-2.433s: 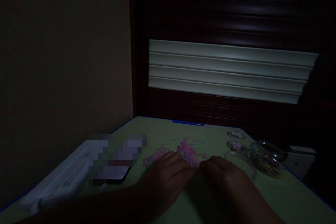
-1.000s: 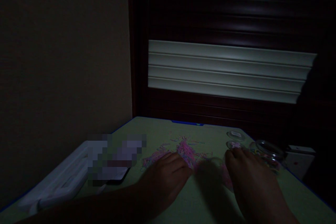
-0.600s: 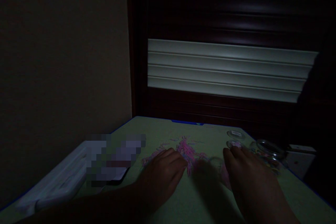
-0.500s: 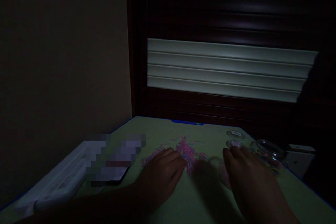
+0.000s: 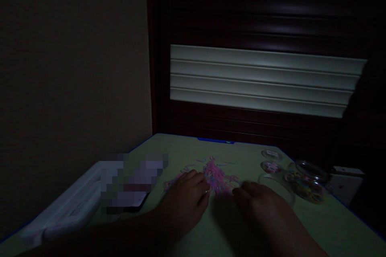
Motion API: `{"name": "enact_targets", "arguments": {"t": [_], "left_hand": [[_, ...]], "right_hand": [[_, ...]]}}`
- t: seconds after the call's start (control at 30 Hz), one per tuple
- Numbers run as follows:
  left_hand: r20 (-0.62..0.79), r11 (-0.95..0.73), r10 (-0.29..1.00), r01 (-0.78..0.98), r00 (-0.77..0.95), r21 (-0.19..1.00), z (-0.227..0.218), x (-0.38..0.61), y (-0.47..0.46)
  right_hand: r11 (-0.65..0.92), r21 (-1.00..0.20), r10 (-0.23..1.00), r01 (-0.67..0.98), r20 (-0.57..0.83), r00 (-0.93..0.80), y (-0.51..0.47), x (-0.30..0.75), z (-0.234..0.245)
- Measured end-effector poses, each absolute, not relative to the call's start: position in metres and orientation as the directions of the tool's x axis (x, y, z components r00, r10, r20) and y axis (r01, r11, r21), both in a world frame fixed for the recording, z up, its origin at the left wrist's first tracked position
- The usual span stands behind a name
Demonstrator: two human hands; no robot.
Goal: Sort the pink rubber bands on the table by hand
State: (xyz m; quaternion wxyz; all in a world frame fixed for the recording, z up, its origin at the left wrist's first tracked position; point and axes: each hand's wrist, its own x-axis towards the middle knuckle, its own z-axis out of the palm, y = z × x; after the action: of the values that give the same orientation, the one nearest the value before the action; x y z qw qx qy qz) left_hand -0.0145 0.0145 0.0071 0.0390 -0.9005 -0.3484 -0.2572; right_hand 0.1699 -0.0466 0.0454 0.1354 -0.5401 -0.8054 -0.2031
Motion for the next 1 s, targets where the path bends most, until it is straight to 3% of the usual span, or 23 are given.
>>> {"name": "enact_targets", "arguments": {"t": [0.23, 0.57, 1.0], "left_hand": [[0.524, -0.739, 0.602, 0.669, 0.602, 0.081, 0.0089, -0.0133, 0.0091], [0.489, -0.656, 0.662, 0.755, 0.568, 0.011, 0.01, -0.0155, 0.0101], [0.48, -0.666, 0.674, 0.743, 0.561, 0.067, 0.0092, -0.0157, 0.0154]], "right_hand": [[0.399, 0.021, 0.851, 0.917, 0.365, -0.379, -0.0474, 0.1701, 0.0436], [0.397, 0.064, 0.85, 0.916, 0.352, -0.393, -0.0461, 0.1677, 0.0399], [0.42, 0.096, 0.818, 0.903, 0.392, -0.422, -0.047, 0.1686, 0.041]]}}
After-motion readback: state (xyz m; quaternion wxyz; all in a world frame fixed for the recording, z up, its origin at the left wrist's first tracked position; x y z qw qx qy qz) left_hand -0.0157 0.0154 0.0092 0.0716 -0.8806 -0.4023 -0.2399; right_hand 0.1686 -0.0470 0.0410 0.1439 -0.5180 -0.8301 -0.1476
